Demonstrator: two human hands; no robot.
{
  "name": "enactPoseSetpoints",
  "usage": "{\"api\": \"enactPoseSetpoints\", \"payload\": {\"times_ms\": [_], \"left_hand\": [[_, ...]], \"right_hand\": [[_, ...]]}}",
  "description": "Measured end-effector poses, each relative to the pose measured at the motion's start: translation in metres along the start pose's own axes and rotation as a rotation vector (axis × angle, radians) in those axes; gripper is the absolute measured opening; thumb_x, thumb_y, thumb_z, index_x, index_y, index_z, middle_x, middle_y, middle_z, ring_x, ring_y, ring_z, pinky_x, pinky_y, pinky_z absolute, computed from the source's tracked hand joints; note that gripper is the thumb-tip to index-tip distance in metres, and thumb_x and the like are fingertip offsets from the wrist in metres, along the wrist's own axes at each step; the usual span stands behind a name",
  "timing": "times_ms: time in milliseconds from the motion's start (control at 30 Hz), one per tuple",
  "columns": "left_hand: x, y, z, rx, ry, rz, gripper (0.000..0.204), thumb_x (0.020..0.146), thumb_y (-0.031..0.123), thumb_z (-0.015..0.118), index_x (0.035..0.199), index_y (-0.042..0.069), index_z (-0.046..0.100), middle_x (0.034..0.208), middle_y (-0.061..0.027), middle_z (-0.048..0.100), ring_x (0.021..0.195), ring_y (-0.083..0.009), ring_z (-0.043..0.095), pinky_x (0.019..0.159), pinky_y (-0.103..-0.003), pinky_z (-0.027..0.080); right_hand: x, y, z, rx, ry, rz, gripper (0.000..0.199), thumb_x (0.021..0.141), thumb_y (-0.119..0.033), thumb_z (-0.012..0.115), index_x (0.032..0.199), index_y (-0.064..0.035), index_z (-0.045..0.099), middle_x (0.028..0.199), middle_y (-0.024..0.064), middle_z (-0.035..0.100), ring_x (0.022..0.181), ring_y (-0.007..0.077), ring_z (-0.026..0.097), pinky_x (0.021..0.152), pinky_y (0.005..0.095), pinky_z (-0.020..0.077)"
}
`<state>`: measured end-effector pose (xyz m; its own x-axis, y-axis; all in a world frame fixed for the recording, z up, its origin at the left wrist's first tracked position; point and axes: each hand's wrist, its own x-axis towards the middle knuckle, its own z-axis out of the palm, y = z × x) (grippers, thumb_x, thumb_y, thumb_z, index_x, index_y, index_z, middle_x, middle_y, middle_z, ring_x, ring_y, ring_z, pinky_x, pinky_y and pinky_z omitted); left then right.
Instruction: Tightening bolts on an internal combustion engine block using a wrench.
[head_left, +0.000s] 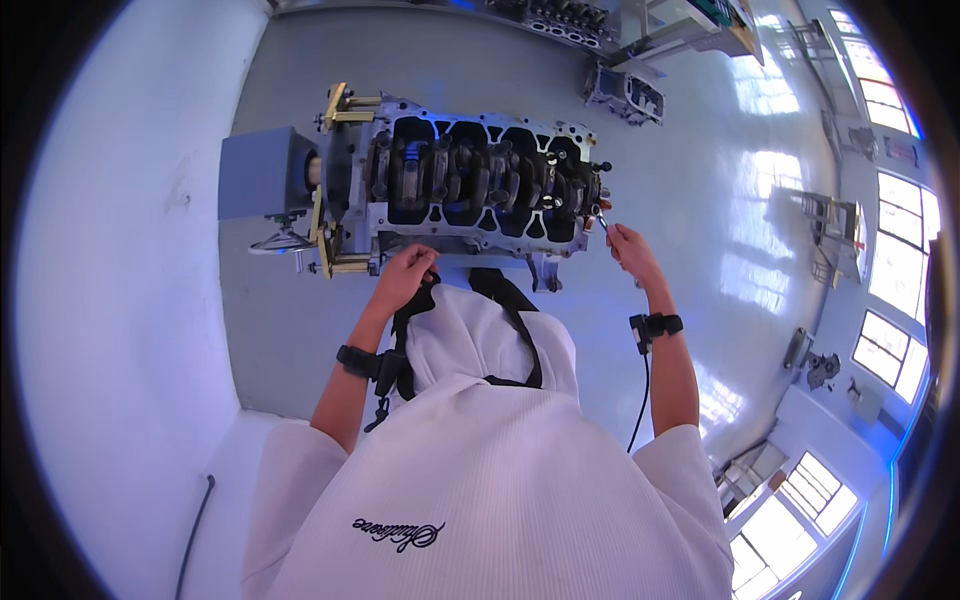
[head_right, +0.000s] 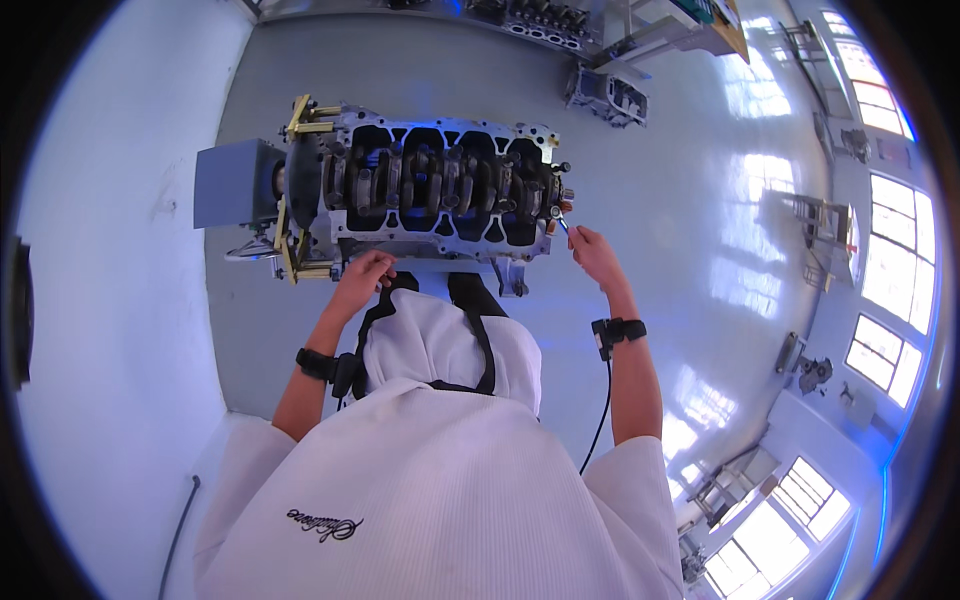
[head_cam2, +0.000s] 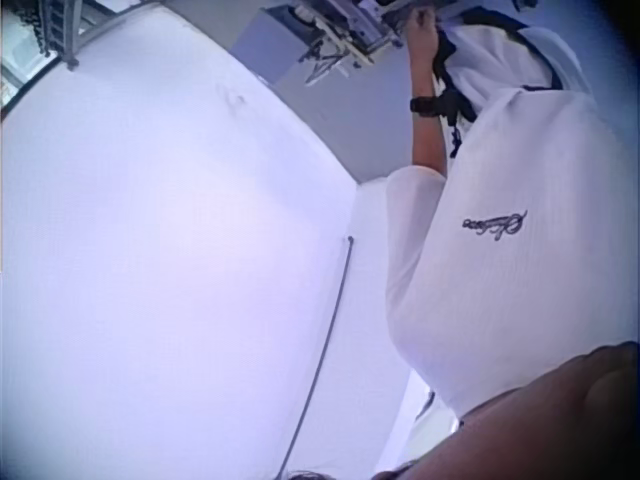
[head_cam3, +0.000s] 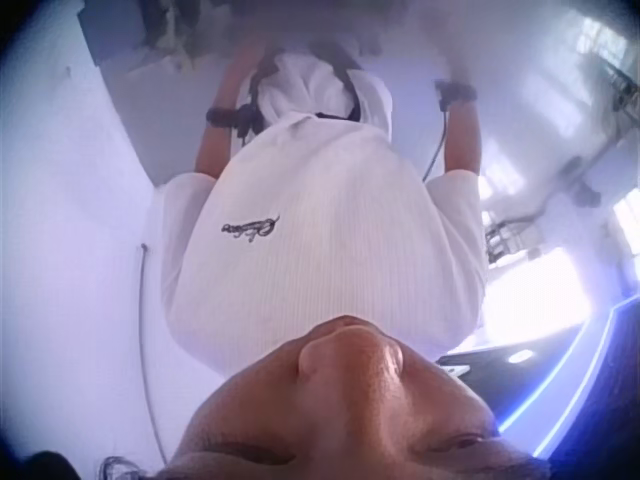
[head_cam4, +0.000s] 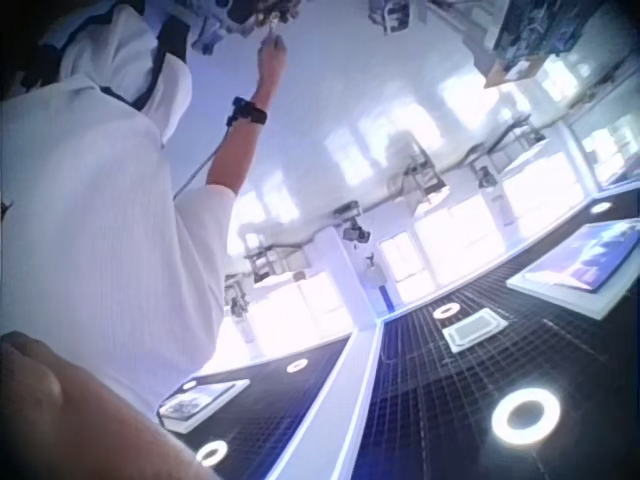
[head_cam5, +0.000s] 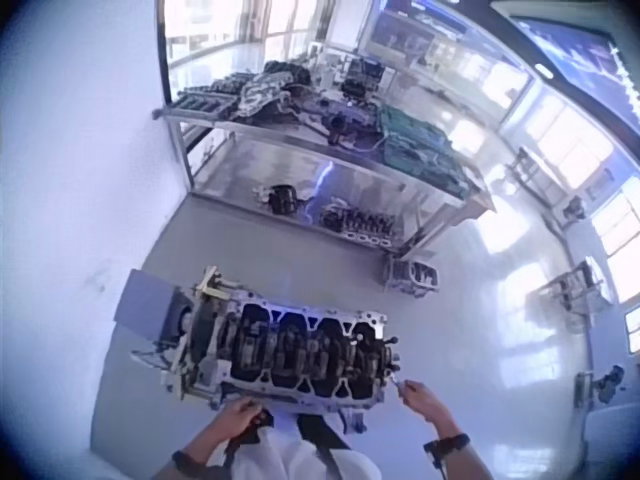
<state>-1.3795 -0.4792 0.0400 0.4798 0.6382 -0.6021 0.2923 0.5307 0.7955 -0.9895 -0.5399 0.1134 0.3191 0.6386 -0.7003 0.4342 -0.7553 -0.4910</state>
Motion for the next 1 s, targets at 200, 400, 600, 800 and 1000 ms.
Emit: {"api": "enactPoseSetpoints", "payload": {"times_ms": [200,400,600,800,1000], "left_hand": [[-0.010,-0.002,0.005,-0.105,0.160,-0.040,0.020,0.090,0.021,0.048,0.096,0.004,0.057,0.080,-0.0038,0.060,0.068,-0.0090,0.054,0.060,-0.022,0.041],[-0.011,0.004,0.016,-0.052,0.204,-0.032,0.020,0.089,0.022,0.047,0.097,0.007,0.057,0.081,-0.0019,0.060,0.067,-0.0084,0.054,0.058,-0.022,0.041],[-0.002,0.017,0.037,-0.006,0.159,-0.054,0.020,0.090,0.020,0.044,0.098,0.007,0.056,0.083,-0.0023,0.060,0.069,-0.0096,0.056,0.060,-0.023,0.042],[0.009,0.028,0.054,0.058,0.128,-0.012,0.020,0.090,0.020,0.044,0.098,0.006,0.056,0.084,-0.0025,0.060,0.070,-0.0098,0.055,0.060,-0.023,0.042],[0.007,0.032,0.059,0.104,0.164,-0.026,0.020,0.090,0.020,0.044,0.100,0.006,0.055,0.085,-0.0029,0.060,0.071,-0.0102,0.056,0.061,-0.024,0.042]], "right_hand": [[-0.019,-0.019,0.071,0.990,-0.192,0.147,0.028,0.095,-0.032,0.037,0.087,-0.0078,0.047,0.064,0.0020,0.048,0.058,0.0154,0.051,0.057,0.0326,0.0469],[-0.022,-0.030,0.082,1.448,-0.168,0.075,0.026,0.096,-0.028,0.035,0.088,-0.0062,0.046,0.065,0.0030,0.049,0.058,0.0160,0.051,0.057,0.0336,0.0461],[-0.008,0.013,0.037,0.567,-0.006,-0.217,0.028,0.095,-0.028,0.038,0.088,-0.0036,0.051,0.059,0.0039,0.047,0.049,0.0122,0.047,0.047,0.0294,0.0380],[0.016,0.020,-0.002,0.024,0.074,-0.306,0.031,0.090,-0.029,0.045,0.082,-0.0012,0.056,0.066,0.0137,0.057,0.060,0.0252,0.055,0.058,0.0362,0.0423],[0.020,0.001,-0.040,-0.215,-0.113,-0.285,0.036,0.088,-0.033,0.045,0.074,-0.0017,0.056,0.058,0.0074,0.049,0.054,0.0161,0.047,0.054,0.0316,0.0392]]}}
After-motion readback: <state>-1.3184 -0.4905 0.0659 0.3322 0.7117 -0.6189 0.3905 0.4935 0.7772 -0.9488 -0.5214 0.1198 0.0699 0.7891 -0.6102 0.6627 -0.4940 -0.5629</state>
